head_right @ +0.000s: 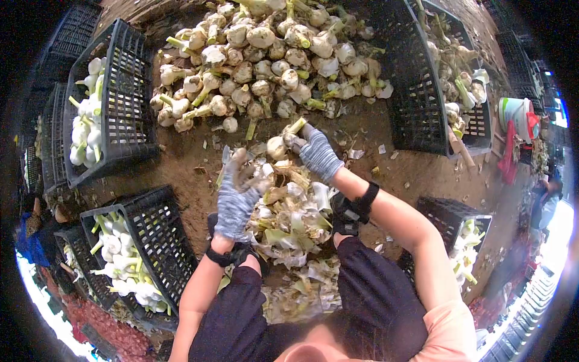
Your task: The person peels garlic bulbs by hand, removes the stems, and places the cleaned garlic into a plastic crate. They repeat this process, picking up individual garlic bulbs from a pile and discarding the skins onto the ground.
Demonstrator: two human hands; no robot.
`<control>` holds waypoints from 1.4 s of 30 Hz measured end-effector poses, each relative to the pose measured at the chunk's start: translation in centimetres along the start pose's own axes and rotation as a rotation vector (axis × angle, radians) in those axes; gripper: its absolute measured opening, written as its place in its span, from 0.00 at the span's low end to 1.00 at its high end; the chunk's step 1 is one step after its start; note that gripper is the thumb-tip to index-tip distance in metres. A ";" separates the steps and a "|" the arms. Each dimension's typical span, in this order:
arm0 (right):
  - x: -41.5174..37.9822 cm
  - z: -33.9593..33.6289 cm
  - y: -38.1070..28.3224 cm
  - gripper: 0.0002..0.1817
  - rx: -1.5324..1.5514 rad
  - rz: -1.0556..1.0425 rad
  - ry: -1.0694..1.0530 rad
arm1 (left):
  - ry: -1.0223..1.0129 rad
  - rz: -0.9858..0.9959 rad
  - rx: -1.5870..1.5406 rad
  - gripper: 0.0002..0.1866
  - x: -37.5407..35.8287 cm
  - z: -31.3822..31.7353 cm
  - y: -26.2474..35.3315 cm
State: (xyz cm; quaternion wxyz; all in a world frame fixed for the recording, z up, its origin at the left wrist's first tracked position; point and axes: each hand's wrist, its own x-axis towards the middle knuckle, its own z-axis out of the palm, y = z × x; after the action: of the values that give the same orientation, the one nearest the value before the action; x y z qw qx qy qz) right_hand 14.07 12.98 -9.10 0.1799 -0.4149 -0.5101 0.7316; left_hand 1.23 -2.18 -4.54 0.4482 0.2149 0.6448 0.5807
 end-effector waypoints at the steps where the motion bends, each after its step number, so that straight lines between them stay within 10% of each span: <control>1: -1.0 0.8 -1.5 0.18 0.000 0.000 -0.001 | -0.074 -0.034 -0.076 0.33 0.2 0.4 -0.4; 20: -2.3 1.1 -5.1 0.14 -0.225 -0.089 -0.259 | -0.186 -0.118 -0.599 0.29 -0.3 1.1 1.1; 25: -3.1 1.3 -5.1 0.13 -0.245 -0.170 -0.251 | -0.285 -0.460 -0.966 0.28 0.3 -0.3 0.7; 27: -3.4 1.3 -5.3 0.15 -0.355 -0.174 -0.294 | -0.022 -0.621 -0.870 0.27 1.0 0.5 2.6; 29: -3.5 1.3 -5.1 0.15 -0.340 -0.163 -0.317 | -0.351 -0.907 -0.973 0.24 1.9 -1.7 0.9; 33: -4.3 1.9 -5.3 0.13 -0.453 -0.226 -0.380 | -0.046 -0.986 -0.729 0.23 1.8 -0.9 0.7; 35: -4.5 2.3 -5.1 0.13 -0.432 -0.073 -0.241 | 0.075 -0.953 -0.585 0.22 1.4 -0.2 1.8; 38: -4.8 2.6 -3.7 0.16 -0.559 -0.183 -0.081 | 0.230 -0.067 -0.140 0.19 -0.1 0.3 2.6; 42: -5.0 3.0 -3.3 0.17 -0.594 -0.339 -0.046 | 0.098 0.377 0.432 0.15 -0.3 0.9 3.2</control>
State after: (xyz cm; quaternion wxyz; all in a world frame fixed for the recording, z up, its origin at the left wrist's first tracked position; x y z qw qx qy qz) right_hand 14.13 9.13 -3.65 0.1586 -0.3420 -0.7664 0.5201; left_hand 1.33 -1.16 -1.36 0.2448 0.3932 0.7231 0.5125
